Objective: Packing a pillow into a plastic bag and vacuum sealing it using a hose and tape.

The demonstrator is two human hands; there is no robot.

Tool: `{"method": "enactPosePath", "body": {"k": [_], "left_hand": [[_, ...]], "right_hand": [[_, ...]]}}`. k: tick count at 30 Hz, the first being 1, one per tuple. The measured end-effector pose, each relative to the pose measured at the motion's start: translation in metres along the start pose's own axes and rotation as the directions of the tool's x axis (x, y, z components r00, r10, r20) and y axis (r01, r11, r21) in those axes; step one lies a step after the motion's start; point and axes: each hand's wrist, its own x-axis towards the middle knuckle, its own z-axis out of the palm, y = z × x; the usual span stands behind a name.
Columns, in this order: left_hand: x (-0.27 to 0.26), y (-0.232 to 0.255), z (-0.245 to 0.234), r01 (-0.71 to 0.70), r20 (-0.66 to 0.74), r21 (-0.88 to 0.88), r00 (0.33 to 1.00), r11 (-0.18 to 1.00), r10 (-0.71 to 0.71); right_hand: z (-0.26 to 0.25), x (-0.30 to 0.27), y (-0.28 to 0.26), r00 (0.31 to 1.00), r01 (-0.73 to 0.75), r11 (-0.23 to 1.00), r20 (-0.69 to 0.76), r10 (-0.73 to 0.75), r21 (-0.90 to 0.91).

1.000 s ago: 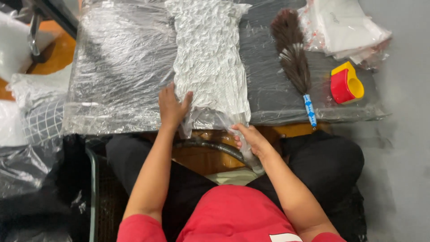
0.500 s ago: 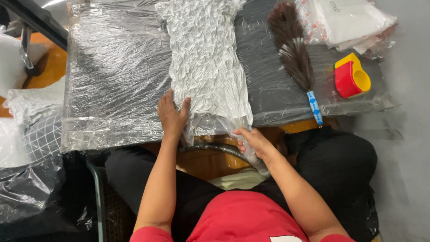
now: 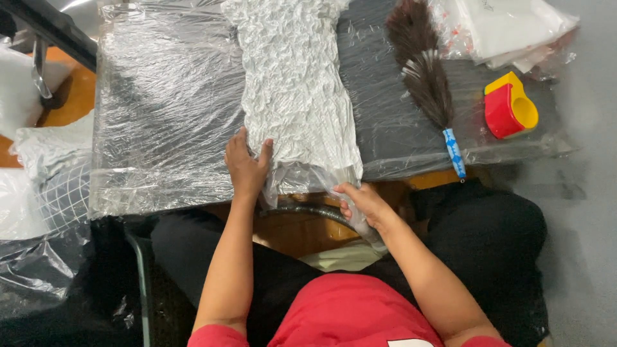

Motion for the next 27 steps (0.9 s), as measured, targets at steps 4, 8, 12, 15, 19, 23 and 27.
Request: {"method": "enactPosePath", "body": {"k": [4,8,12,15,19,23,27], "left_hand": [[-0.002,-0.004,0.003,-0.005,-0.007,-0.008,1.0,1.0,0.005],[-0.001,-0.009,0.005,-0.005,-0.001,-0.011,1.0,1.0,0.005],[-0.001,-0.005,0.002,0.006,0.002,-0.005,1.0,1.0,-0.006],[-0.001,-0.003,0.001,0.009,0.007,-0.007,1.0,1.0,-0.009],[0.0,0.0,-0.002,0.023,0.019,-0.029,1.0,0.999,-0.023],[-0.001,0.0,-0.002,0.019,0.006,-0.034,1.0,0.999,-0.019],[-0.005,0.003,-0.004,-0.029,-0.04,-0.041,0.999,0.999,0.028]], "right_hand": [[0.0,0.001,0.001,1.0,-0.003,1.0,-0.011,0.003,0.002],[0.001,0.001,0.001,1.0,-0.008,1.0,-0.009,0.008,-0.002],[0.003,-0.002,-0.003,1.0,-0.01,1.0,-0.014,0.01,-0.012],[0.003,-0.005,-0.005,1.0,-0.007,1.0,-0.014,0.007,-0.008],[0.0,0.002,0.001,1.0,-0.008,1.0,-0.014,0.008,0.0],[0.002,-0.002,-0.002,1.0,-0.01,1.0,-0.018,0.01,0.007],[0.003,-0.006,-0.006,1.0,-0.007,1.0,0.024,0.006,0.017]]}}
